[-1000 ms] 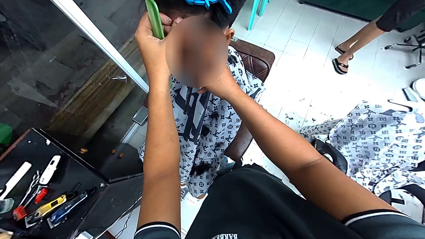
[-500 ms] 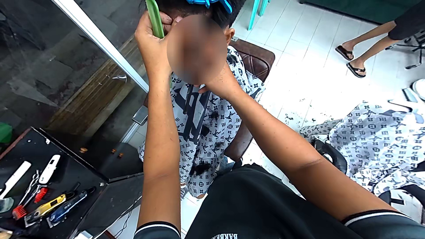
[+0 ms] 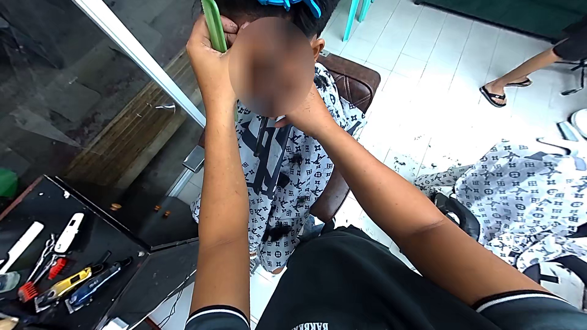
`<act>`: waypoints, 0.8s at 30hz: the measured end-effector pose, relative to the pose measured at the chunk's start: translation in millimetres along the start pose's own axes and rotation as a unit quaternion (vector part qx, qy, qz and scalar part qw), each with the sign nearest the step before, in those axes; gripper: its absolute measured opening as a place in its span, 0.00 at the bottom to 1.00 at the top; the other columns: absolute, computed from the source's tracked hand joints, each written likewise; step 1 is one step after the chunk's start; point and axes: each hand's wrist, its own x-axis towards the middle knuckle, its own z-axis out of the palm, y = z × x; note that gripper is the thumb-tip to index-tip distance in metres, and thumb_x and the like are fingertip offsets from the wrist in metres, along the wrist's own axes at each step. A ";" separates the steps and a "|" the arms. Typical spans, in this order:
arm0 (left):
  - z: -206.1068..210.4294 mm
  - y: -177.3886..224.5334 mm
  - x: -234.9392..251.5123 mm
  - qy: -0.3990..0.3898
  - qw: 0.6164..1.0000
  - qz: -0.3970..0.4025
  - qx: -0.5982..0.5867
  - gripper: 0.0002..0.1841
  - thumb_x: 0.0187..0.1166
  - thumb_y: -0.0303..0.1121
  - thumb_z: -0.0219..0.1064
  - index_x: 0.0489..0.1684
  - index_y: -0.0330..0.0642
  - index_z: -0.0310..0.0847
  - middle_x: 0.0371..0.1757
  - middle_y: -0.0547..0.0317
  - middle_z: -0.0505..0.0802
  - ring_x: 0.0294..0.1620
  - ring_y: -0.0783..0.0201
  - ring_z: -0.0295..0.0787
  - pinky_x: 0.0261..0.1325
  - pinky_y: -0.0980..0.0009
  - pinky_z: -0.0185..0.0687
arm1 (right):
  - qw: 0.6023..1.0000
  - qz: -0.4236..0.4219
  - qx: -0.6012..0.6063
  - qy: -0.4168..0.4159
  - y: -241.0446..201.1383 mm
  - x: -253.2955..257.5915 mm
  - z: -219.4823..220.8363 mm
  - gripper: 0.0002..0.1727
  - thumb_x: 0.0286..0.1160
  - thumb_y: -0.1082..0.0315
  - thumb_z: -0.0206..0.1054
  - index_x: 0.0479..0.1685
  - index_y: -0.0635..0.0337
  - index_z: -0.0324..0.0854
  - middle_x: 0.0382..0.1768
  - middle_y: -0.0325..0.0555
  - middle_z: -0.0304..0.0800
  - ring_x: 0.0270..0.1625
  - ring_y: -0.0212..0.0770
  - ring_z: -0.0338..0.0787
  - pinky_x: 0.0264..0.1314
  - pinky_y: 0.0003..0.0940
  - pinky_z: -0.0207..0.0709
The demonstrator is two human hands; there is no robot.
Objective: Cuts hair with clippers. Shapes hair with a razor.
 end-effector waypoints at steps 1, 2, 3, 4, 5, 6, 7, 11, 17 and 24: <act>0.0 -0.1 -0.1 0.000 1.000 0.001 -0.001 0.12 0.72 0.37 0.77 0.42 0.42 0.82 0.31 0.69 0.88 0.33 0.75 0.86 0.41 0.76 0.83 | 1.000 -0.002 -0.005 0.001 0.3 0.0 0.8 0.09 0.87 0.65 0.65 0.48 0.63 0.82 0.37 0.45 0.95 0.31 0.38 0.96 0.31 0.35 0.93; 0.2 -0.2 -0.2 -0.001 1.000 0.003 -0.003 0.12 0.72 0.37 0.77 0.42 0.42 0.82 0.31 0.69 0.88 0.33 0.75 0.86 0.41 0.76 0.83 | 1.000 -0.005 -0.017 0.001 0.5 0.2 1.9 0.09 0.87 0.64 0.65 0.49 0.63 0.83 0.37 0.45 0.95 0.31 0.37 0.96 0.31 0.34 0.93; 0.3 -0.2 -0.5 -0.002 1.000 0.004 -0.004 0.12 0.72 0.38 0.77 0.42 0.42 0.82 0.31 0.69 0.88 0.33 0.75 0.86 0.41 0.76 0.83 | 0.999 -0.009 -0.032 -0.002 0.7 0.5 3.4 0.09 0.87 0.64 0.65 0.49 0.62 0.83 0.37 0.44 0.95 0.31 0.36 0.96 0.31 0.33 0.93; 0.1 -0.5 -0.7 -0.003 1.000 0.005 -0.003 0.12 0.72 0.38 0.77 0.42 0.42 0.82 0.31 0.69 0.88 0.33 0.75 0.86 0.41 0.76 0.84 | 0.999 -0.012 -0.046 -0.008 0.2 0.6 5.1 0.10 0.87 0.64 0.65 0.50 0.62 0.83 0.38 0.44 0.95 0.32 0.36 0.96 0.31 0.33 0.92; -0.3 -0.9 -1.1 -0.003 1.000 0.006 -0.001 0.13 0.71 0.38 0.78 0.42 0.42 0.82 0.31 0.69 0.88 0.33 0.75 0.86 0.41 0.76 0.84 | 0.998 -0.014 -0.058 -0.014 -0.6 0.7 6.8 0.10 0.86 0.63 0.65 0.50 0.62 0.83 0.38 0.44 0.95 0.31 0.35 0.96 0.31 0.32 0.92; -1.0 -1.1 -1.4 -0.003 1.000 0.005 0.002 0.13 0.71 0.39 0.78 0.43 0.42 0.82 0.32 0.69 0.88 0.34 0.76 0.86 0.41 0.76 0.84 | 0.998 -0.018 -0.066 -0.019 -1.2 1.0 8.3 0.10 0.86 0.64 0.66 0.51 0.62 0.83 0.39 0.44 0.95 0.31 0.35 0.95 0.31 0.32 0.92; -1.5 -1.1 -1.8 -0.004 1.000 0.004 0.005 0.14 0.71 0.39 0.78 0.43 0.42 0.82 0.32 0.69 0.89 0.34 0.76 0.86 0.42 0.77 0.84 | 0.997 -0.020 -0.071 -0.025 -1.5 1.4 9.5 0.10 0.86 0.64 0.65 0.51 0.62 0.83 0.38 0.44 0.95 0.30 0.34 0.95 0.31 0.31 0.92; -1.4 -1.0 -2.0 -0.002 1.000 0.006 0.005 0.13 0.71 0.38 0.78 0.43 0.41 0.83 0.31 0.69 0.88 0.33 0.76 0.86 0.40 0.77 0.83 | 0.997 -0.023 -0.075 -0.026 -2.0 1.5 12.5 0.10 0.86 0.64 0.65 0.51 0.62 0.83 0.38 0.44 0.95 0.30 0.34 0.95 0.31 0.30 0.91; -0.3 -1.0 -1.4 -0.002 1.000 0.007 -0.001 0.12 0.72 0.37 0.77 0.42 0.42 0.83 0.31 0.69 0.89 0.33 0.75 0.87 0.40 0.77 0.84 | 0.999 -0.016 -0.042 -0.012 -0.7 0.7 8.8 0.10 0.87 0.64 0.65 0.49 0.62 0.83 0.38 0.45 0.95 0.31 0.36 0.96 0.31 0.33 0.93; -0.1 0.3 -0.9 -0.002 1.000 0.002 -0.001 0.12 0.72 0.37 0.77 0.42 0.42 0.83 0.31 0.69 0.88 0.33 0.76 0.86 0.41 0.77 0.83 | 0.999 -0.012 -0.038 -0.012 -0.9 0.2 5.1 0.10 0.86 0.64 0.66 0.50 0.63 0.83 0.37 0.45 0.94 0.31 0.35 0.95 0.30 0.32 0.92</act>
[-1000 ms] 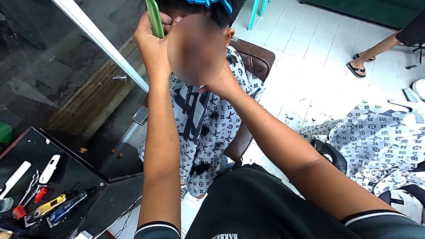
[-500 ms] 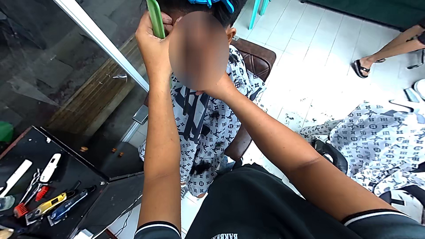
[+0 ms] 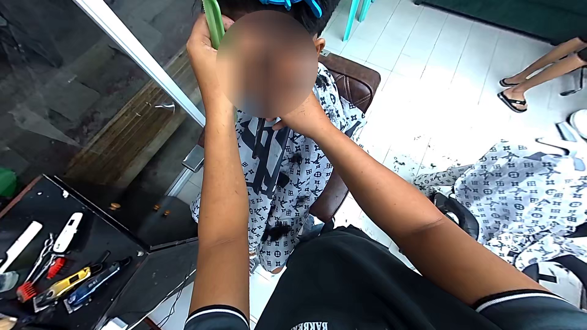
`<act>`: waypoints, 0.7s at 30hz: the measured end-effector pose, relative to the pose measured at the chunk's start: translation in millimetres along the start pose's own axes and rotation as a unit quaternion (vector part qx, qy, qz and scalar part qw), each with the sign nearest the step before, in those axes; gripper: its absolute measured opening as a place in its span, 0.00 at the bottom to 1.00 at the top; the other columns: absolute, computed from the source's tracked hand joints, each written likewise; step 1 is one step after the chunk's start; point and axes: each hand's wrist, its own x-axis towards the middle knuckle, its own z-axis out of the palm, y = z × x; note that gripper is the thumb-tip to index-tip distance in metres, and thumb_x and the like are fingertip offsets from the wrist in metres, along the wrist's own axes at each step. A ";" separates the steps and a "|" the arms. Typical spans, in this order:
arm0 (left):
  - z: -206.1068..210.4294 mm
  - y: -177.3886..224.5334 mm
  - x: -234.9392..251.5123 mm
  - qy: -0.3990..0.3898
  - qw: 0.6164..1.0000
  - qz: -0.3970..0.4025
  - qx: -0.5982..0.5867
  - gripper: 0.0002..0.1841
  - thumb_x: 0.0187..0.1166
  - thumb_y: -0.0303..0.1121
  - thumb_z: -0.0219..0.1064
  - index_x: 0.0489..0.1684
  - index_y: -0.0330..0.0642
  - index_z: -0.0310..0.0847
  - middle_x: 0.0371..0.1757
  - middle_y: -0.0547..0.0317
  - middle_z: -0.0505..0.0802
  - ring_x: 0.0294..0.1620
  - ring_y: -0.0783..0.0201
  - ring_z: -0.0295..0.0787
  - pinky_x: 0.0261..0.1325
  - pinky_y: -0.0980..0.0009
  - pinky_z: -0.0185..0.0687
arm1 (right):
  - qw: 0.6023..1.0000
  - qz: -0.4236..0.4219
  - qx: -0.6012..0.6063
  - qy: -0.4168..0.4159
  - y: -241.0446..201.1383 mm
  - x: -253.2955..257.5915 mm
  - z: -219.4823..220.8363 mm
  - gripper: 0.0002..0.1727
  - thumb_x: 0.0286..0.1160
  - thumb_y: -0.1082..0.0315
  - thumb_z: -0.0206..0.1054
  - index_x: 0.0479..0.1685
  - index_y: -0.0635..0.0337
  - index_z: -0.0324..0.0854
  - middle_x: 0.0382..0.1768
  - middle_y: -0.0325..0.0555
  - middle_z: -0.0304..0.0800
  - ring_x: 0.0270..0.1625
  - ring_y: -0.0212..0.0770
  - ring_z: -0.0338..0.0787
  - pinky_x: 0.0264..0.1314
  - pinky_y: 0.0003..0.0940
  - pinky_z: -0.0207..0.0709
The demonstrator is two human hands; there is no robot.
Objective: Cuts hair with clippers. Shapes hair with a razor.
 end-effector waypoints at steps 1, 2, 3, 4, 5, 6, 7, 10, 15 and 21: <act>0.2 0.1 0.0 0.000 1.000 0.001 0.000 0.11 0.72 0.37 0.77 0.41 0.42 0.82 0.31 0.69 0.88 0.33 0.76 0.86 0.40 0.77 0.83 | 1.000 0.000 -0.003 -0.001 -1.1 0.3 0.1 0.11 0.86 0.64 0.66 0.50 0.64 0.84 0.37 0.45 0.93 0.30 0.35 0.95 0.30 0.32 0.92; 0.2 0.0 0.1 0.000 1.000 0.001 0.000 0.11 0.72 0.37 0.77 0.41 0.42 0.82 0.31 0.70 0.88 0.33 0.76 0.85 0.40 0.77 0.83 | 1.000 0.001 -0.002 -0.003 -1.1 0.4 0.0 0.11 0.86 0.64 0.66 0.51 0.64 0.84 0.38 0.45 0.93 0.31 0.35 0.95 0.30 0.33 0.92; 0.2 -0.1 0.1 0.000 1.000 0.000 0.001 0.11 0.72 0.37 0.77 0.41 0.42 0.83 0.31 0.70 0.88 0.33 0.76 0.85 0.40 0.77 0.83 | 1.000 0.005 0.001 -0.004 -0.3 0.3 -0.4 0.10 0.87 0.63 0.65 0.50 0.63 0.83 0.39 0.45 0.95 0.32 0.36 0.96 0.31 0.33 0.93; 0.2 -0.3 0.2 -0.001 1.000 -0.002 0.002 0.12 0.72 0.38 0.77 0.42 0.42 0.83 0.31 0.69 0.88 0.33 0.75 0.86 0.41 0.76 0.83 | 1.000 0.006 0.008 -0.002 1.0 0.2 -0.9 0.10 0.87 0.64 0.65 0.50 0.62 0.83 0.39 0.45 0.95 0.32 0.37 0.96 0.31 0.34 0.93; -0.2 -0.7 0.2 0.000 1.000 -0.002 0.003 0.12 0.72 0.38 0.77 0.42 0.42 0.83 0.31 0.69 0.88 0.34 0.75 0.86 0.41 0.76 0.83 | 1.000 0.006 0.015 0.002 1.8 -0.1 -1.0 0.09 0.87 0.64 0.65 0.50 0.62 0.83 0.39 0.45 0.95 0.32 0.37 0.96 0.31 0.34 0.93; -0.6 -0.7 0.1 0.000 1.000 -0.002 0.003 0.12 0.72 0.38 0.77 0.42 0.42 0.83 0.31 0.69 0.89 0.34 0.75 0.86 0.41 0.76 0.83 | 1.000 0.004 0.018 0.005 2.3 -0.2 -0.6 0.09 0.87 0.64 0.65 0.49 0.62 0.83 0.38 0.45 0.95 0.32 0.37 0.96 0.31 0.34 0.93; -0.6 -0.6 0.1 -0.001 1.000 -0.002 0.002 0.12 0.72 0.38 0.77 0.42 0.42 0.83 0.31 0.69 0.89 0.34 0.75 0.86 0.41 0.76 0.83 | 1.000 0.001 0.014 0.005 2.0 -0.5 -0.2 0.09 0.87 0.64 0.65 0.50 0.62 0.83 0.38 0.45 0.95 0.32 0.37 0.96 0.31 0.34 0.93; 0.1 -0.3 -0.2 -0.002 1.000 0.001 0.000 0.11 0.72 0.37 0.77 0.42 0.42 0.82 0.31 0.70 0.88 0.33 0.76 0.86 0.41 0.77 0.83 | 1.000 -0.009 -0.013 -0.011 -2.3 -0.9 3.1 0.10 0.86 0.64 0.66 0.52 0.63 0.84 0.37 0.44 0.94 0.29 0.35 0.94 0.29 0.31 0.91; -0.3 0.2 -0.3 -0.003 1.000 0.000 0.005 0.11 0.72 0.38 0.77 0.42 0.43 0.82 0.31 0.70 0.88 0.33 0.76 0.86 0.40 0.77 0.83 | 0.999 0.002 -0.013 -0.031 -4.3 0.9 2.4 0.10 0.87 0.64 0.65 0.51 0.62 0.83 0.39 0.44 0.95 0.30 0.35 0.96 0.29 0.32 0.92; 0.0 -0.9 0.5 -0.002 1.000 0.002 -0.001 0.11 0.72 0.37 0.77 0.41 0.43 0.83 0.31 0.69 0.89 0.33 0.75 0.86 0.40 0.76 0.83 | 1.000 0.011 0.016 -0.009 -0.5 0.0 -1.1 0.10 0.87 0.63 0.65 0.50 0.63 0.83 0.39 0.46 0.95 0.32 0.38 0.97 0.31 0.35 0.94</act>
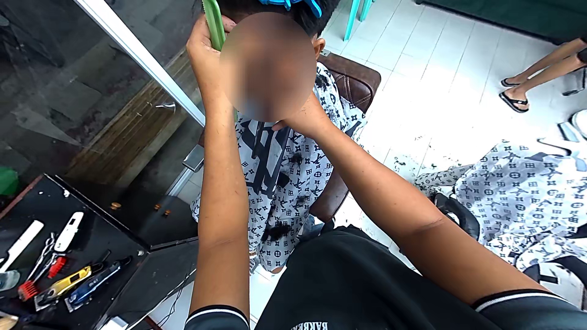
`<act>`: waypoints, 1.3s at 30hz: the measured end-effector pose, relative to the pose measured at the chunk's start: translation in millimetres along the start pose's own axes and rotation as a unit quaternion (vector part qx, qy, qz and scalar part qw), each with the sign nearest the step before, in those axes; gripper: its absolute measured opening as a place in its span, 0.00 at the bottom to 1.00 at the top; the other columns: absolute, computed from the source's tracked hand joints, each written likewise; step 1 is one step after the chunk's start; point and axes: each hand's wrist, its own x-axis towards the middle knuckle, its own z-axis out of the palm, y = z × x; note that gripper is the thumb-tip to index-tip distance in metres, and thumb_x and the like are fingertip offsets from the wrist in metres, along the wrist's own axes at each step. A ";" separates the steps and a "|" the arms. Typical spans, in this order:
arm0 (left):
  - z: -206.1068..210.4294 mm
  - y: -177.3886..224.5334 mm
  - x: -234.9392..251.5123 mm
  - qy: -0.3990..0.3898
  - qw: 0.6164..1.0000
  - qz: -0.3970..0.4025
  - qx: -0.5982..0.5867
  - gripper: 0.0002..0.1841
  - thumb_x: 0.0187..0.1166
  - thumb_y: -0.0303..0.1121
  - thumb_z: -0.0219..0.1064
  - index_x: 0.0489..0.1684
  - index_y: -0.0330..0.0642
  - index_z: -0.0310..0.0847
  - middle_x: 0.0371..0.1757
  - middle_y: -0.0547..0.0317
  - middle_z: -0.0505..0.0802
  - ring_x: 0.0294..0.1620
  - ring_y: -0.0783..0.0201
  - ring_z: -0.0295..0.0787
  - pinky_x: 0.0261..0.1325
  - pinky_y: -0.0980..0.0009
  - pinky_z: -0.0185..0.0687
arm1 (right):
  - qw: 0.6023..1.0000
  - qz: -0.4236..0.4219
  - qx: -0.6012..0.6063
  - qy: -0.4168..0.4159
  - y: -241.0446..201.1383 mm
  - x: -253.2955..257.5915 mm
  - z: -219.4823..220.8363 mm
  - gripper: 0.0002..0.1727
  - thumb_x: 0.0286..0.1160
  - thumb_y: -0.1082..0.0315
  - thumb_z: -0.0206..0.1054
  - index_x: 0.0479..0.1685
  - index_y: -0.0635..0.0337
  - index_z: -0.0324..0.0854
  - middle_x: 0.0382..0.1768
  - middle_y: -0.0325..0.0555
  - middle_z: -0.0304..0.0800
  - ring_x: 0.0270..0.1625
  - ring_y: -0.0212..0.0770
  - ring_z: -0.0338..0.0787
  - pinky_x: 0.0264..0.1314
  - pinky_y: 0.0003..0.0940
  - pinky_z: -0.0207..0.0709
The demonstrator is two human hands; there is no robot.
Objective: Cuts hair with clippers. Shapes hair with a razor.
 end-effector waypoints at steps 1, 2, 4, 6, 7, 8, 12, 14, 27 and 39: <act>0.2 -0.1 -0.1 -0.001 1.000 0.001 -0.002 0.11 0.72 0.37 0.77 0.41 0.43 0.83 0.30 0.70 0.88 0.33 0.75 0.86 0.40 0.76 0.83 | 1.000 0.000 -0.004 -0.002 -1.0 0.0 0.4 0.10 0.87 0.63 0.65 0.50 0.63 0.83 0.39 0.46 0.95 0.32 0.38 0.97 0.31 0.34 0.93; 0.2 0.0 -0.1 -0.001 1.000 0.002 -0.002 0.11 0.72 0.37 0.77 0.41 0.43 0.82 0.30 0.70 0.88 0.33 0.76 0.86 0.40 0.77 0.83 | 1.000 0.000 -0.010 -0.007 -2.0 -0.1 0.8 0.10 0.87 0.63 0.65 0.50 0.62 0.82 0.39 0.45 0.95 0.32 0.37 0.96 0.30 0.34 0.93; 0.0 0.9 -0.3 -0.002 1.000 0.001 0.001 0.11 0.72 0.37 0.77 0.41 0.43 0.83 0.30 0.70 0.88 0.33 0.76 0.86 0.41 0.77 0.83 | 1.000 0.002 -0.016 -0.013 -3.0 0.1 1.0 0.10 0.87 0.63 0.65 0.51 0.62 0.83 0.39 0.45 0.95 0.32 0.36 0.96 0.30 0.33 0.92; -0.3 1.1 0.1 -0.003 1.000 -0.001 0.000 0.11 0.73 0.37 0.77 0.41 0.43 0.82 0.30 0.70 0.88 0.33 0.76 0.86 0.40 0.76 0.83 | 1.000 0.001 -0.011 -0.008 -1.6 0.3 -0.2 0.11 0.87 0.63 0.65 0.51 0.63 0.83 0.39 0.45 0.95 0.32 0.37 0.96 0.30 0.34 0.93; -0.6 0.9 0.3 -0.002 1.000 -0.001 -0.001 0.11 0.73 0.37 0.77 0.41 0.43 0.82 0.30 0.70 0.88 0.33 0.75 0.86 0.40 0.76 0.82 | 1.000 0.001 -0.005 -0.003 0.0 0.4 -1.1 0.10 0.87 0.63 0.65 0.51 0.63 0.83 0.39 0.45 0.95 0.32 0.37 0.96 0.31 0.34 0.93; -0.7 0.6 0.2 -0.001 1.000 0.000 -0.003 0.11 0.73 0.37 0.77 0.41 0.43 0.82 0.30 0.70 0.88 0.33 0.75 0.85 0.40 0.76 0.82 | 1.000 0.001 0.001 0.002 1.3 0.3 -2.0 0.10 0.87 0.64 0.65 0.50 0.62 0.82 0.39 0.45 0.95 0.33 0.38 0.97 0.31 0.35 0.93; -0.3 -0.4 -0.4 0.001 1.000 0.003 -0.001 0.11 0.72 0.37 0.77 0.41 0.42 0.82 0.30 0.69 0.88 0.33 0.75 0.85 0.41 0.76 0.83 | 1.000 0.006 0.010 0.009 1.3 -0.9 -3.4 0.09 0.87 0.64 0.65 0.50 0.62 0.82 0.39 0.45 0.95 0.33 0.37 0.96 0.31 0.34 0.93; -0.5 0.4 -0.9 -0.001 1.000 -0.001 0.000 0.11 0.73 0.38 0.76 0.41 0.42 0.83 0.31 0.69 0.88 0.33 0.75 0.86 0.41 0.76 0.83 | 1.000 0.005 0.004 0.004 0.4 -0.8 -3.8 0.09 0.87 0.64 0.65 0.50 0.61 0.82 0.38 0.45 0.94 0.32 0.37 0.96 0.31 0.34 0.93; -5.7 3.5 -15.3 0.017 0.999 0.030 -0.003 0.11 0.79 0.39 0.71 0.46 0.40 0.83 0.35 0.69 0.89 0.34 0.78 0.85 0.41 0.78 0.82 | 0.975 -0.180 -0.131 -0.015 11.7 -34.0 -39.2 0.12 0.89 0.63 0.58 0.50 0.61 0.84 0.37 0.38 0.94 0.37 0.29 0.92 0.44 0.31 0.88; 13.6 47.4 -143.0 -0.035 0.985 0.161 0.045 0.13 0.82 0.32 0.65 0.53 0.34 0.91 0.62 0.46 0.93 0.66 0.57 0.90 0.69 0.58 0.85 | 0.756 -0.368 -0.500 -0.207 -13.1 -49.5 -147.1 0.18 0.87 0.64 0.49 0.56 0.62 0.84 0.36 0.47 0.89 0.32 0.44 0.89 0.31 0.44 0.83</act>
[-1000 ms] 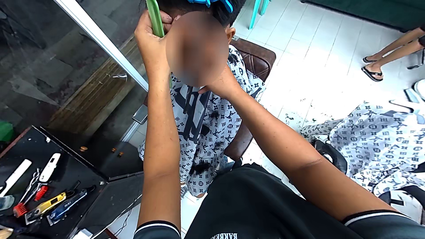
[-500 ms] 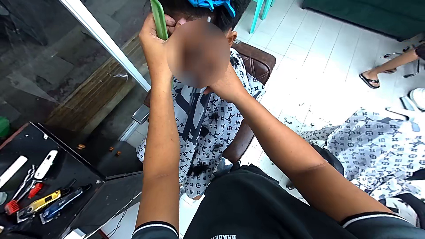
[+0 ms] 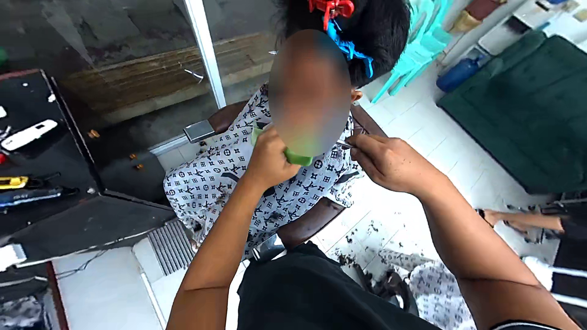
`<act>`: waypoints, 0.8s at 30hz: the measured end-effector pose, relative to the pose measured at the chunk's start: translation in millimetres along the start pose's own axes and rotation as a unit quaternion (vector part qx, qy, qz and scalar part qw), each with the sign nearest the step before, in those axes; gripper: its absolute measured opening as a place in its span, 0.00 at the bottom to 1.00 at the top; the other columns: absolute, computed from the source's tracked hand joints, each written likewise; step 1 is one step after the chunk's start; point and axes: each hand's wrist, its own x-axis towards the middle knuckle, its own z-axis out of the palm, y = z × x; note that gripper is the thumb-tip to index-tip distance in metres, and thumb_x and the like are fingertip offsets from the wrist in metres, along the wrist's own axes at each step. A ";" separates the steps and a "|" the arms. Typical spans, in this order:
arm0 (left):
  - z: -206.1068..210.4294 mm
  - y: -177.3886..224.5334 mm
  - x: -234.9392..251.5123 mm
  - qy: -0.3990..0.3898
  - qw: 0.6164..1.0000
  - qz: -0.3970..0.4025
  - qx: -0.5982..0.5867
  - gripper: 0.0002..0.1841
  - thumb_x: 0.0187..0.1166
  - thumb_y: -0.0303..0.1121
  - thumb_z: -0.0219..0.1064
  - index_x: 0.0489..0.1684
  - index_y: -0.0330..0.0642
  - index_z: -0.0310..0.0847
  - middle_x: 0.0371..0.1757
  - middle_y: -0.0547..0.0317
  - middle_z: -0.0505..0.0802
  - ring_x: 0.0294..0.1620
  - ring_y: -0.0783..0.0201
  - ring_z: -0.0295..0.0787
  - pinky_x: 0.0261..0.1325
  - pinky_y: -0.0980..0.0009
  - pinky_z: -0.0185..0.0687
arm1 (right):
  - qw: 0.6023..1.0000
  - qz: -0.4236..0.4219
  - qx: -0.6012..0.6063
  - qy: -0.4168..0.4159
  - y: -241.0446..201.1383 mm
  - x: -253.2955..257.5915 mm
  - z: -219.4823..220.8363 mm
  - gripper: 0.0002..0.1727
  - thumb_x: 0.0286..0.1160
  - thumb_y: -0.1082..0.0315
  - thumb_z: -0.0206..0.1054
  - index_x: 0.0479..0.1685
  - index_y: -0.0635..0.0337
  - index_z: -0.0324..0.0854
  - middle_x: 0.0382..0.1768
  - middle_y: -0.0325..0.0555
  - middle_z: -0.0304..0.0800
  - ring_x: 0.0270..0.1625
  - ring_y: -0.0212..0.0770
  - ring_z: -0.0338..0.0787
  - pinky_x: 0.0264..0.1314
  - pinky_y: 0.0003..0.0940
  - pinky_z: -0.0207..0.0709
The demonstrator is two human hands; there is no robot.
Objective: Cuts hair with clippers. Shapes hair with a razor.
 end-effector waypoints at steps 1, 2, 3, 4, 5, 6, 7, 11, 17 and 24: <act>4.7 2.2 -1.5 -0.001 1.000 -0.005 0.003 0.12 0.81 0.31 0.67 0.53 0.35 0.91 0.62 0.47 0.93 0.65 0.57 0.90 0.69 0.59 0.85 | 1.000 -0.018 -0.001 -0.001 4.0 3.9 -2.5 0.18 0.86 0.65 0.49 0.55 0.62 0.84 0.35 0.47 0.89 0.31 0.44 0.89 0.30 0.44 0.82; 8.2 4.1 -1.7 0.002 1.000 -0.010 0.008 0.12 0.79 0.30 0.68 0.53 0.34 0.91 0.61 0.48 0.94 0.64 0.58 0.90 0.69 0.59 0.85 | 0.999 -0.035 -0.002 0.001 7.8 7.7 -4.3 0.18 0.86 0.65 0.49 0.54 0.62 0.84 0.35 0.47 0.89 0.31 0.45 0.89 0.29 0.44 0.81; 11.1 5.6 -1.4 0.010 1.000 -0.016 0.011 0.11 0.79 0.29 0.69 0.53 0.34 0.91 0.60 0.48 0.94 0.63 0.59 0.91 0.68 0.60 0.85 | 0.999 -0.051 0.000 0.007 11.3 10.7 -5.0 0.17 0.87 0.64 0.50 0.54 0.62 0.84 0.35 0.48 0.89 0.32 0.45 0.89 0.29 0.44 0.81; 12.9 7.0 -0.2 0.020 0.999 -0.022 0.015 0.10 0.80 0.29 0.70 0.52 0.34 0.91 0.58 0.49 0.95 0.61 0.61 0.92 0.66 0.61 0.85 | 0.998 -0.064 0.002 0.017 14.8 12.8 -4.6 0.17 0.88 0.64 0.49 0.52 0.62 0.84 0.35 0.47 0.88 0.32 0.45 0.89 0.29 0.43 0.80; 13.7 8.3 2.3 0.031 0.999 -0.029 0.020 0.10 0.79 0.29 0.70 0.51 0.35 0.91 0.55 0.50 0.96 0.57 0.63 0.93 0.64 0.64 0.86 | 0.997 -0.072 0.009 0.030 18.2 14.1 -3.5 0.17 0.89 0.64 0.50 0.51 0.62 0.83 0.34 0.48 0.87 0.32 0.45 0.89 0.29 0.43 0.80; 13.9 9.4 6.2 0.040 0.998 -0.037 0.027 0.10 0.79 0.29 0.70 0.52 0.35 0.90 0.52 0.52 0.96 0.50 0.67 0.92 0.57 0.68 0.86 | 0.996 -0.074 0.018 0.047 21.5 14.6 -2.7 0.16 0.90 0.63 0.50 0.50 0.63 0.82 0.33 0.48 0.86 0.31 0.46 0.88 0.28 0.43 0.79; 13.1 10.1 11.7 0.046 0.998 -0.041 0.032 0.11 0.79 0.29 0.70 0.54 0.34 0.90 0.50 0.51 0.96 0.43 0.70 0.91 0.50 0.72 0.86 | 0.995 -0.069 0.029 0.068 24.8 14.6 -2.7 0.16 0.91 0.63 0.50 0.50 0.64 0.82 0.32 0.49 0.85 0.30 0.46 0.87 0.28 0.43 0.79; -10.5 8.8 46.5 0.048 0.990 -0.103 0.085 0.19 0.83 0.34 0.68 0.66 0.32 0.84 0.51 0.49 0.96 0.46 0.66 0.94 0.53 0.67 0.90 | 0.982 -0.005 0.087 0.167 40.2 15.8 -4.9 0.18 0.93 0.63 0.52 0.66 0.68 0.75 0.31 0.50 0.85 0.27 0.42 0.85 0.29 0.42 0.82; -51.7 -21.9 113.6 -0.030 0.952 -0.211 0.217 0.23 0.78 0.52 0.69 0.52 0.39 0.84 0.41 0.54 0.89 0.39 0.65 0.85 0.48 0.62 0.81 | 0.961 -0.010 0.016 0.274 47.1 36.0 11.2 0.12 0.85 0.64 0.65 0.50 0.66 0.88 0.50 0.60 0.91 0.52 0.52 0.90 0.56 0.44 0.83; -49.8 -29.1 151.2 -0.128 0.935 -0.257 0.210 0.29 0.66 0.56 0.79 0.54 0.41 0.86 0.45 0.58 0.91 0.47 0.66 0.86 0.59 0.58 0.80 | 0.942 0.038 0.044 0.331 51.6 53.6 25.4 0.11 0.77 0.61 0.74 0.44 0.60 0.93 0.53 0.59 0.82 0.54 0.44 0.82 0.58 0.32 0.75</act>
